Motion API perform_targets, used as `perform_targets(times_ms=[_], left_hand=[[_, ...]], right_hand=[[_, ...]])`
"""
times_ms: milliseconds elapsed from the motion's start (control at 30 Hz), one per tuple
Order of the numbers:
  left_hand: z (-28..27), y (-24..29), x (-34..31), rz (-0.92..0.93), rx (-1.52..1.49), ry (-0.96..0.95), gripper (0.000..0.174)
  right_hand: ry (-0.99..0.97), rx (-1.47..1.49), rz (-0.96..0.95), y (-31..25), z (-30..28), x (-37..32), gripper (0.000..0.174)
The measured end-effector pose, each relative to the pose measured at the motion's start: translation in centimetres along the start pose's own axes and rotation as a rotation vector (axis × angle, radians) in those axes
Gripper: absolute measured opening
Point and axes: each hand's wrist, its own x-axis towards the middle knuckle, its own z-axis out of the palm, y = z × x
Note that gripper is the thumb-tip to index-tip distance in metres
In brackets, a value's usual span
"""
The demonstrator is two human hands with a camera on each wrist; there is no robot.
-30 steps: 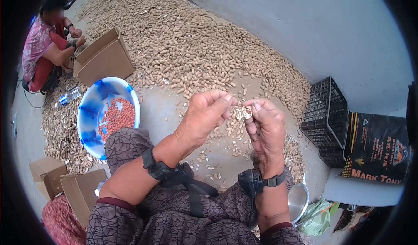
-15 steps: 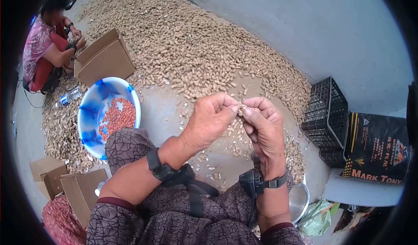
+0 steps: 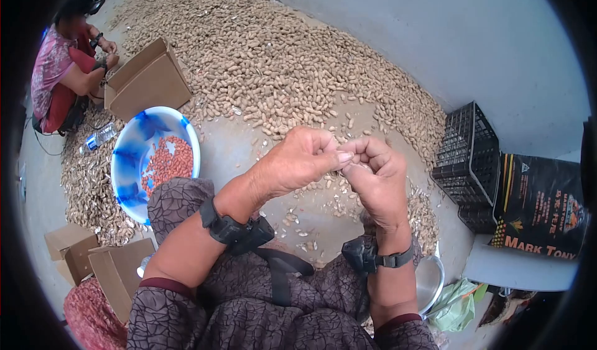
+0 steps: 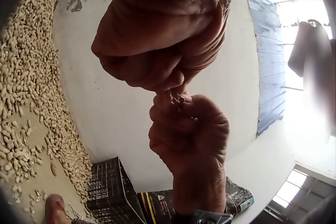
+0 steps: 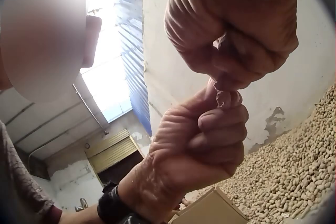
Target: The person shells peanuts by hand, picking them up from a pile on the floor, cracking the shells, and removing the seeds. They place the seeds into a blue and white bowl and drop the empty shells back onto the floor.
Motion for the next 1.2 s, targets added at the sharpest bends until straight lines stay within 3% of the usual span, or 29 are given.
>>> perform_targets(times_ms=[267,400,600,700,767,800,933,1067,1200], left_hand=[[0.3,-0.5,-0.2,0.108,0.04,-0.082,0.023],[0.5,0.0,-0.5,0.064,0.021,-0.078,0.023],[0.6,-0.6,-0.2,-0.031,-0.287,-0.083,0.022],[1.1,-1.0,0.1,-0.029,-0.208,0.03,0.018],[1.1,-1.6,0.3,0.128,0.229,0.212,0.016],[1.1,-1.7,0.3,0.126,0.227,0.212,0.016],[0.9,-1.3,0.2,0.089,0.129,0.054,0.014],[0.2,-0.9,0.2,0.013,0.136,-0.077,0.012],[0.3,-2.2,0.9,0.083,0.187,-0.078,0.013]], right_hand=[[-0.003,0.009,0.062,-0.8,-0.6,0.0,0.019],[-0.01,0.012,0.083,-0.9,-0.7,0.0,0.021],[0.06,0.07,0.061,-1.1,-0.3,0.0,0.014],[0.093,-0.168,-0.006,-0.1,0.0,0.0,0.012],[0.101,-0.257,-0.05,0.6,0.1,0.1,0.012],[0.113,-0.345,-0.097,0.6,0.3,0.2,0.012],[0.129,-0.241,-0.006,-1.0,0.9,0.0,0.01],[0.068,-0.317,-0.069,-0.9,0.7,0.0,0.008],[0.011,-0.352,-0.088,-0.6,0.4,0.1,0.009]])
